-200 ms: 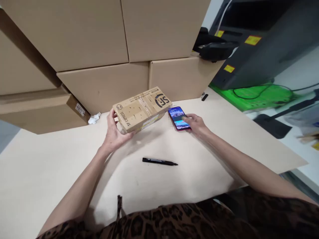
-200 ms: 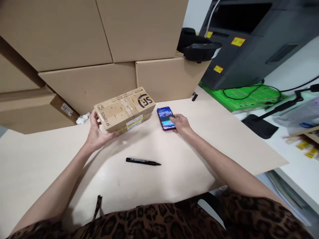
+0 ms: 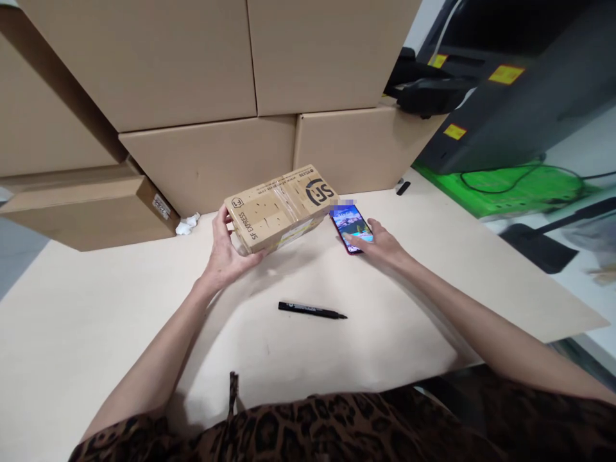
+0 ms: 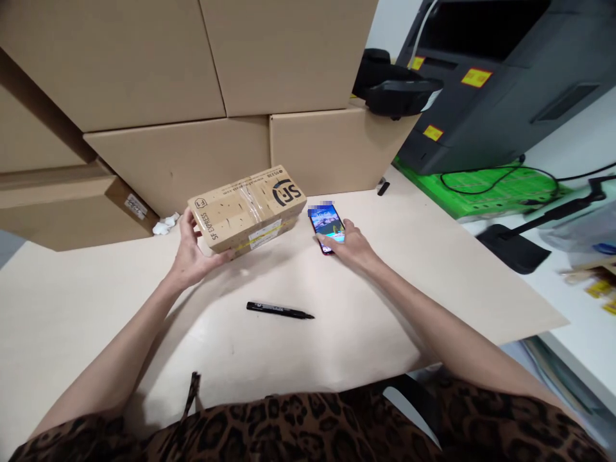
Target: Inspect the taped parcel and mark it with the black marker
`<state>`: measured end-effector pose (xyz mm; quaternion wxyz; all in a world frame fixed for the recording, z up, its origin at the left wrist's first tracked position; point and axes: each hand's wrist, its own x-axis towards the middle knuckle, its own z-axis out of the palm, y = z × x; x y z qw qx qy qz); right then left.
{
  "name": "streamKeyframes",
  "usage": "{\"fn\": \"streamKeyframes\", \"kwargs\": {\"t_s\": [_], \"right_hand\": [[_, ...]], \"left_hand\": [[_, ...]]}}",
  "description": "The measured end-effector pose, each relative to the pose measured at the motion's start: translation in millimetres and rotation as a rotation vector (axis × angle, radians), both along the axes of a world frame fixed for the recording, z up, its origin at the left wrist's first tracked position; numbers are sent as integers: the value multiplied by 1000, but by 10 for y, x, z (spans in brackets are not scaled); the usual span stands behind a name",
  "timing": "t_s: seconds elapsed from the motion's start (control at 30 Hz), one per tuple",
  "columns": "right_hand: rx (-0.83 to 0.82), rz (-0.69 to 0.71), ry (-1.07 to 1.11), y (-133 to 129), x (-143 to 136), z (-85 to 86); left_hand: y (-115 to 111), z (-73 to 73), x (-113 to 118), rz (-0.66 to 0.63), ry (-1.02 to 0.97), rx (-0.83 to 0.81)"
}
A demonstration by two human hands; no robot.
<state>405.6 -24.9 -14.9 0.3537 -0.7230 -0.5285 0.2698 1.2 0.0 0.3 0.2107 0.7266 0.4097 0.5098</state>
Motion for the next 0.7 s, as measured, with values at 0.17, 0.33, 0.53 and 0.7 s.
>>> {"fn": "streamKeyframes", "kwargs": {"t_s": [0.17, 0.33, 0.53, 0.7], "right_hand": [[-268, 71, -439, -142, -276, 230], [-277, 163, -575, -193, -306, 263], [100, 293, -360, -4, -227, 158], [140, 513, 373, 201, -461, 409]], "left_hand": [[-1, 8, -1, -7, 2, -6], [-1, 1, 18, 14, -16, -10], [-18, 8, 19, 20, -137, -136], [-65, 102, 18, -76, -388, -312]]}}
